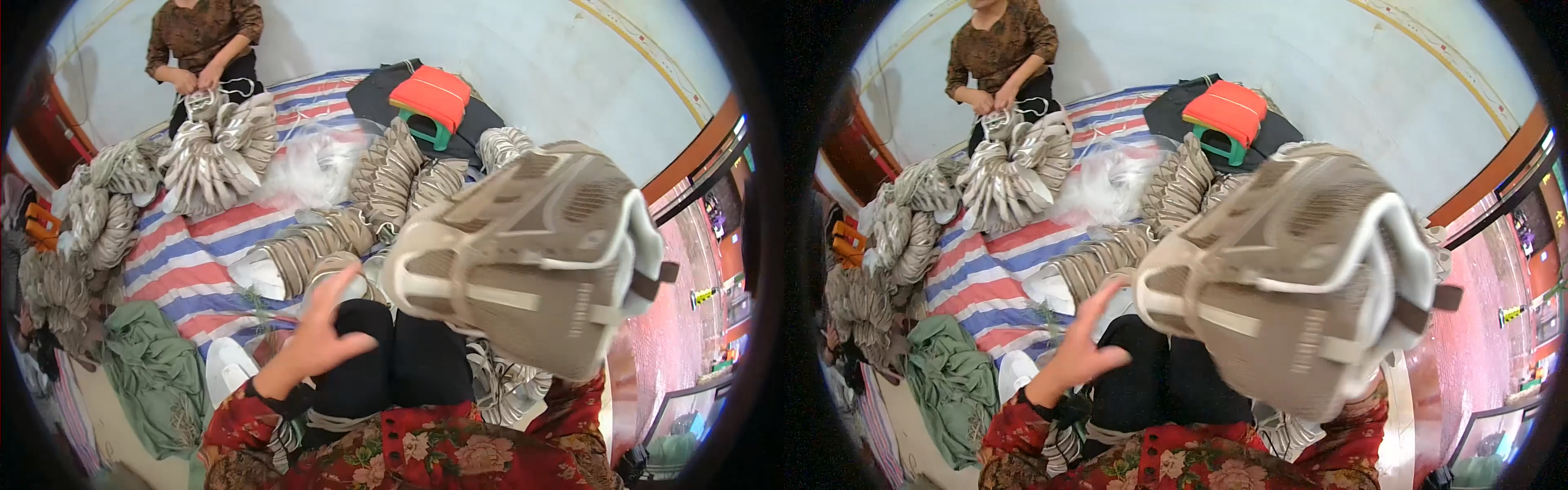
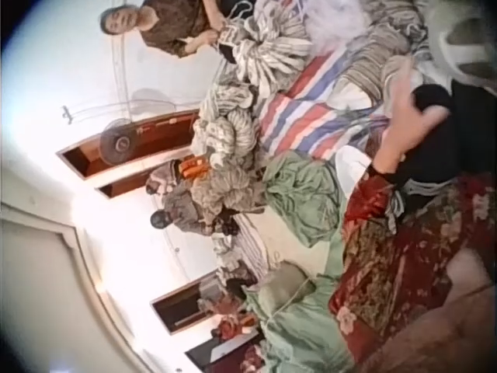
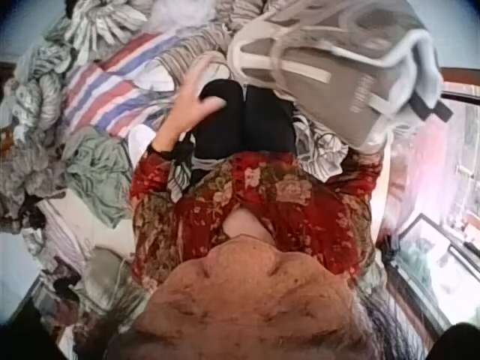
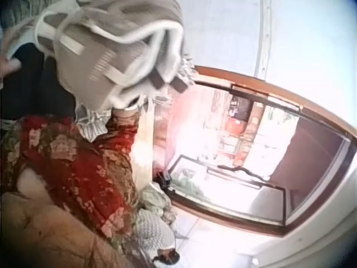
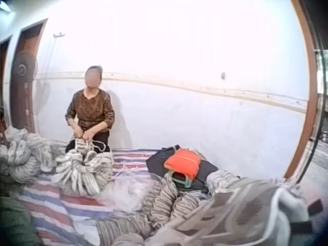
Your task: Lacing shoe uppers by threading shoelaces through eyelets and securing them.
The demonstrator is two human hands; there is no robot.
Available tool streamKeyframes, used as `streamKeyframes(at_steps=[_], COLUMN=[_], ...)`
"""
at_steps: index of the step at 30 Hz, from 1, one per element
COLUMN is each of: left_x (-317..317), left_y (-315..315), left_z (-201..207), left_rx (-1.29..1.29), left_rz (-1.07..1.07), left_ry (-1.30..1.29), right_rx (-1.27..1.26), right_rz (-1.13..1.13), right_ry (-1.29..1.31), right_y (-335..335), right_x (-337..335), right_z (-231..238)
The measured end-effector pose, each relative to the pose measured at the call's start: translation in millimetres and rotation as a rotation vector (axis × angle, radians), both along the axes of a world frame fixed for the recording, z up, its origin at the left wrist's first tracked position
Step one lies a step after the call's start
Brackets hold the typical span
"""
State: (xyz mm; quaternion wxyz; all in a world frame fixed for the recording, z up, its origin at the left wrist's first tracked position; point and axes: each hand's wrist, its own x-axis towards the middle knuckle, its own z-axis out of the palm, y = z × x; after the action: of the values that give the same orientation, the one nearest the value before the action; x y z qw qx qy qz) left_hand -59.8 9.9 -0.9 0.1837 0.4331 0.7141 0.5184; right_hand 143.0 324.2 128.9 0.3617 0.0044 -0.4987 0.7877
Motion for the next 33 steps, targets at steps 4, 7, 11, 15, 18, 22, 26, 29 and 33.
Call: streamKeyframes(at_steps=[4,7,11,15,18,22,26,29,33], left_x=[52.7,76.6,49.7,-57.8,-136.9,-182.9,-191.1,-153.3,-92.0], left_y=[28.6,23.3,-56.1,-142.1,-235.1,-274.2,-187.3,-94.5,-60.2], left_z=[16.6,37.7,14.1,-50.4,-120.4,-140.5,-111.8,-87.0,-111.4], left_rx=[0.017,0.01,0.016,0.289,0.503,0.491,0.033,-0.178,-0.762], left_rz=[-0.317,-0.7,-0.159,0.885,1.194,1.561,1.021,0.561,0.042], left_ry=[-0.234,-0.367,-0.277,-0.81,-0.77,-0.487,-0.185,0.216,0.432], right_rx=[-0.126,-0.128,0.39,0.026,-0.001,-0.021,0.74,0.556,0.164], right_rz=[0.214,0.124,-0.167,-0.204,-0.261,-0.287,-0.844,-0.493,0.269], right_ry=[0.048,-0.025,0.17,0.159,0.156,0.133,-0.1,-0.177,-0.269], right_y=[-72.9,-78.2,-17.7,75.1,115.8,121.5,23.8,21.6,-40.8], right_x=[-37.4,-55.5,-20.1,29.9,66.8,95.0,45.9,46.3,41.5], right_z=[17.6,26.8,42.3,47.2,39.2,27.0,11.8,-15.0,-78.5])
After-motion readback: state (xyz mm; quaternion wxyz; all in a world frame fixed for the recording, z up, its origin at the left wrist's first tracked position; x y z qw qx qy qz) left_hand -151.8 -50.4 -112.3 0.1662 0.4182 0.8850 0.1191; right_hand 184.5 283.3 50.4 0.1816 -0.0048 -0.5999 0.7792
